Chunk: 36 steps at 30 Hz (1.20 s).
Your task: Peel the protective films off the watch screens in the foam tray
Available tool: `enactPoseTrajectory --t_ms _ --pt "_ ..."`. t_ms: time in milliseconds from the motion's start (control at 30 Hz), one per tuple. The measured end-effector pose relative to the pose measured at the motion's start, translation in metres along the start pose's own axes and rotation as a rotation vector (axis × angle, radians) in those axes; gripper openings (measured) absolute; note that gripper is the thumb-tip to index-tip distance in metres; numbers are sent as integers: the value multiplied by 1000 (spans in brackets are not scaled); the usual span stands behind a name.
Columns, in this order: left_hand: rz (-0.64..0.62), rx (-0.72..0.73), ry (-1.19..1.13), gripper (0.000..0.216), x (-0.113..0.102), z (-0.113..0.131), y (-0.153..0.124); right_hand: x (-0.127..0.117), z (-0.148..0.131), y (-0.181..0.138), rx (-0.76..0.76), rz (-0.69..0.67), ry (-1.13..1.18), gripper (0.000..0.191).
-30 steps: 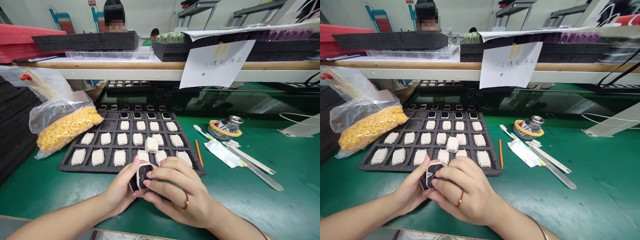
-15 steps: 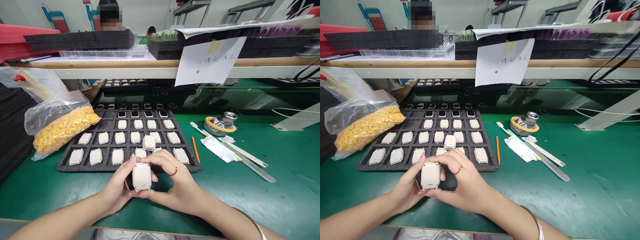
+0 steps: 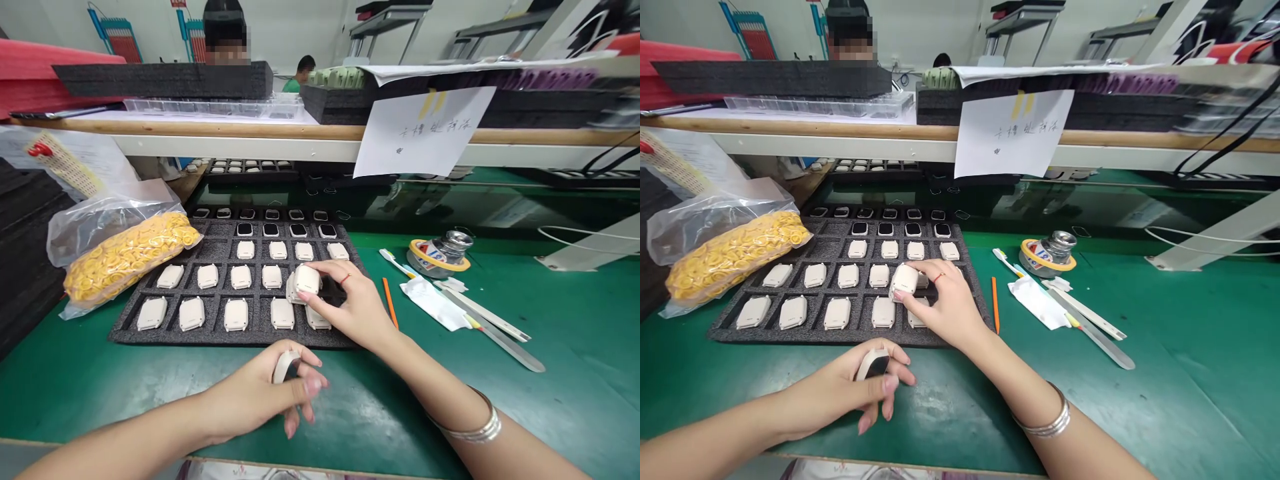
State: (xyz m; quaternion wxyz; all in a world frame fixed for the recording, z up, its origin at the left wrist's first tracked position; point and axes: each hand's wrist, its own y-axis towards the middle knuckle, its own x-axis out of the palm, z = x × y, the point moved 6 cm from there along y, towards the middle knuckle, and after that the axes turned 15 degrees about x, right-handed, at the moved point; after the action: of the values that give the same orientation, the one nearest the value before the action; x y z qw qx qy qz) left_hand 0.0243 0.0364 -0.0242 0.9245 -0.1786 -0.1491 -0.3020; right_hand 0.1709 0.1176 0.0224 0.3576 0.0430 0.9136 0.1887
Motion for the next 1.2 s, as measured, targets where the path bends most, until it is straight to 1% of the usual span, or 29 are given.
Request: enactPoseTrajectory --t_ms 67,133,200,267,300,367,433,500,567,667,767,833,933,1000,1067,1133,1167,1200 --pt "-23 -6 -47 54 2 1 0 7 2 0 1 -33 -27 37" --pt "-24 16 -44 54 3 5 0 3 -1 -2 -2 -4 -8 41" --pt "27 71 -3 53 0 11 1 -8 -12 -9 -44 55 66 38" --pt "92 108 -13 53 -4 16 2 -18 -28 -20 -144 58 171 31" --pt "123 122 -44 54 -6 17 2 -21 -37 -26 -211 25 214 30" --pt "173 142 -110 58 -9 17 3 -19 -53 -39 -337 -80 231 36" --pt "206 152 -151 59 -11 15 3 -12 -62 -48 -380 -173 187 35" --pt "226 158 -193 57 -11 14 3 -6 -64 -51 -348 -227 183 24" --pt "235 163 -244 54 -11 13 3 -4 -63 -51 -287 -238 232 15" --pt "230 170 -296 52 -10 13 4 -7 -63 -50 -239 -186 294 8" --pt "218 189 -311 50 -9 15 3 -15 -61 -48 -188 -101 388 8" --pt "182 208 -295 47 -7 18 2 -22 -54 -43 -64 -38 521 8" --pt "114 222 -258 47 -3 23 0 -30 -35 -38 160 66 760 16" --pt "100 226 -246 46 -2 25 -1 -33 -27 -36 230 122 853 19" --pt "98 235 -247 45 -1 26 -2 -37 -25 -36 224 159 871 16" --pt "96 246 -252 45 -1 27 -2 -39 -27 -37 177 172 824 8" --pt "96 250 -255 46 -1 27 -2 -40 -29 -38 143 173 789 8" --pt "94 253 -257 46 -1 27 -2 -40 -32 -39 105 170 745 15"
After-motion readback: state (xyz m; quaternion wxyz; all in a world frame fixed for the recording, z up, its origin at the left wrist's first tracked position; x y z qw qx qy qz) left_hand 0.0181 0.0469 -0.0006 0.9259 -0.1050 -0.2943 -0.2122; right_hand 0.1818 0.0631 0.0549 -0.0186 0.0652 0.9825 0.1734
